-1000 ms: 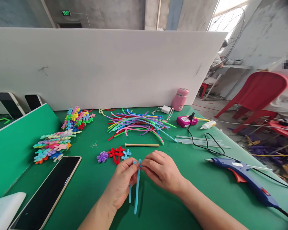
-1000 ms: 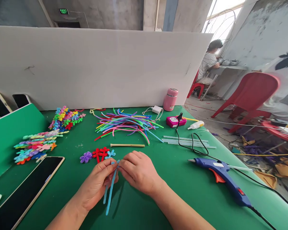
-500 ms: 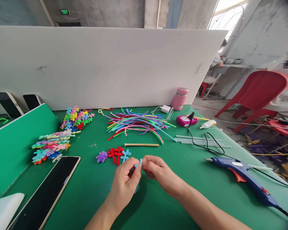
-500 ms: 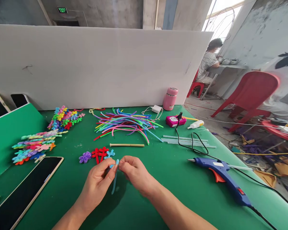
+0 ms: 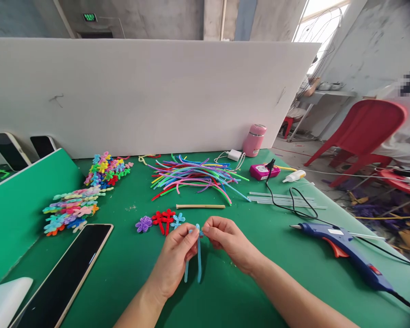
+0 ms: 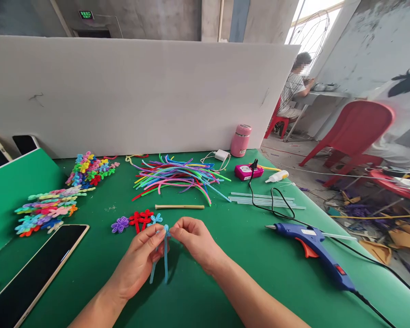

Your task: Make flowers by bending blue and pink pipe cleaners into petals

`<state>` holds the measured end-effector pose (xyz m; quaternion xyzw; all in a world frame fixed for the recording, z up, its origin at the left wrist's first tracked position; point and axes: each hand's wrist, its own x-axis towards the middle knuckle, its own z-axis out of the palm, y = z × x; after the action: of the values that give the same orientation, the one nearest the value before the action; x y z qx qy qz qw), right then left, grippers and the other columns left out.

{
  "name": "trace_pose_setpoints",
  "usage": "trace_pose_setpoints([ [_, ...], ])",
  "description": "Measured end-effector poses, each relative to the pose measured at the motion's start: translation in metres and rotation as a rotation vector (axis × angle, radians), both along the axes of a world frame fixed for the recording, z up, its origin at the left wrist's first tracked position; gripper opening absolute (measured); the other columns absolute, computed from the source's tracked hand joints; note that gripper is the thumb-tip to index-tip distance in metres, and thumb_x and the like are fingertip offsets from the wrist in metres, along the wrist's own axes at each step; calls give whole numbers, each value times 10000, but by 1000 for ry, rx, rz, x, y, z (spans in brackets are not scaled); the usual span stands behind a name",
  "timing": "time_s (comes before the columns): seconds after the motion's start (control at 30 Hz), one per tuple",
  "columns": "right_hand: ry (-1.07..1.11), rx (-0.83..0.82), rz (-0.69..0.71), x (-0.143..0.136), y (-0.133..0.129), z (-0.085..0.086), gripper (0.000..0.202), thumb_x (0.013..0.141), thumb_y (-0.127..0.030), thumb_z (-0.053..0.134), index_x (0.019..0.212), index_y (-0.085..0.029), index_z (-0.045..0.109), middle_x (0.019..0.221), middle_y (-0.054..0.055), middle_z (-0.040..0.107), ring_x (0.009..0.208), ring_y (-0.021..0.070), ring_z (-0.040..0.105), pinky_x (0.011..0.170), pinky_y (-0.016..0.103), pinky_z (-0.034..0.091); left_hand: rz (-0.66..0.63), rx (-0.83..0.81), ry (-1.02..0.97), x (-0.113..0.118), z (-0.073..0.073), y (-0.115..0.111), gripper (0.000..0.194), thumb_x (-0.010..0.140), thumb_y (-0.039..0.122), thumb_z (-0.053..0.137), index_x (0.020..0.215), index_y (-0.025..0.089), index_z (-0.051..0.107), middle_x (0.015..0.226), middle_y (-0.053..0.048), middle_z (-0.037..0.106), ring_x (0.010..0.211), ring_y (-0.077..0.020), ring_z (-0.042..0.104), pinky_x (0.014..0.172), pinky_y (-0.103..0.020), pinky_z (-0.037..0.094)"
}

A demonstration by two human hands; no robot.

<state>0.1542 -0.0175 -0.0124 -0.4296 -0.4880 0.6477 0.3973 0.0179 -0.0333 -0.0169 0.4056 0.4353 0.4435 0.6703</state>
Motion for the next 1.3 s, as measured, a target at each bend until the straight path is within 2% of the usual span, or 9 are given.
trace_pose_setpoints([
  [0.17, -49, 14, -24, -2, -1, 0, 228, 689, -321, 530, 571, -152, 432, 479, -76, 295, 472, 55, 233, 454, 219, 164, 17, 42, 16, 0, -3, 0, 158, 707, 307, 606, 669, 168, 542, 564, 64, 339, 526, -66, 270, 477, -165, 255],
  [0.4, 170, -261, 63, -5, -2, -2, 197, 673, -263, 503, 574, -174, 359, 493, -89, 221, 438, 47, 140, 429, 221, 86, 38, 126, 122, -1, -5, -1, 163, 719, 315, 589, 674, 165, 545, 555, 58, 350, 540, -74, 286, 492, -181, 260],
  [0.57, 34, -12, -2, 1, 1, 0, 242, 722, -378, 546, 670, -150, 483, 541, -60, 366, 480, 52, 279, 454, 204, 196, -21, 38, 78, -1, -3, 2, 210, 698, 324, 609, 629, 152, 508, 518, 72, 298, 492, -62, 236, 451, -187, 208],
  [0.63, 37, 83, 29, 3, 2, -1, 248, 713, -384, 572, 726, -141, 522, 616, -32, 443, 541, 65, 362, 511, 205, 274, -46, 11, 72, -1, -3, 2, 233, 673, 319, 634, 599, 145, 498, 499, 76, 285, 483, -59, 223, 442, -188, 188],
  [0.73, -17, 188, 42, 3, 2, -7, 248, 705, -373, 587, 679, -135, 526, 639, -7, 495, 582, 89, 413, 557, 229, 324, -13, -21, 60, 0, -5, 1, 246, 631, 307, 669, 578, 138, 498, 492, 78, 282, 479, -56, 220, 435, -188, 176],
  [0.93, -154, 272, -75, -5, 0, -13, 242, 739, -365, 540, 648, -144, 500, 572, -25, 456, 532, 83, 379, 508, 223, 318, 86, -54, 23, 4, -7, 0, 233, 598, 274, 699, 554, 135, 518, 484, 76, 314, 473, -49, 241, 430, -173, 206],
  [1.1, -88, 295, -130, -9, -1, -10, 251, 773, -392, 498, 840, -150, 507, 745, 9, 516, 626, 98, 449, 579, 229, 375, 189, -79, -165, 3, -2, 1, 149, 639, 263, 678, 600, 145, 597, 529, 50, 435, 515, -56, 364, 490, -170, 322],
  [1.17, -121, 300, -97, -9, -3, -10, 246, 780, -397, 491, 778, -151, 500, 702, 6, 526, 613, 100, 456, 568, 226, 375, 232, -92, -226, 3, -1, 2, 106, 646, 246, 676, 641, 152, 627, 600, 31, 498, 575, -67, 421, 546, -184, 363],
  [1.3, -194, 341, -27, -13, -8, -13, 204, 767, -353, 518, 724, -154, 504, 645, 5, 552, 576, 104, 469, 534, 222, 369, 246, -62, -276, 5, -1, 3, 105, 665, 224, 662, 608, 145, 623, 618, 18, 515, 615, -81, 450, 569, -193, 371],
])
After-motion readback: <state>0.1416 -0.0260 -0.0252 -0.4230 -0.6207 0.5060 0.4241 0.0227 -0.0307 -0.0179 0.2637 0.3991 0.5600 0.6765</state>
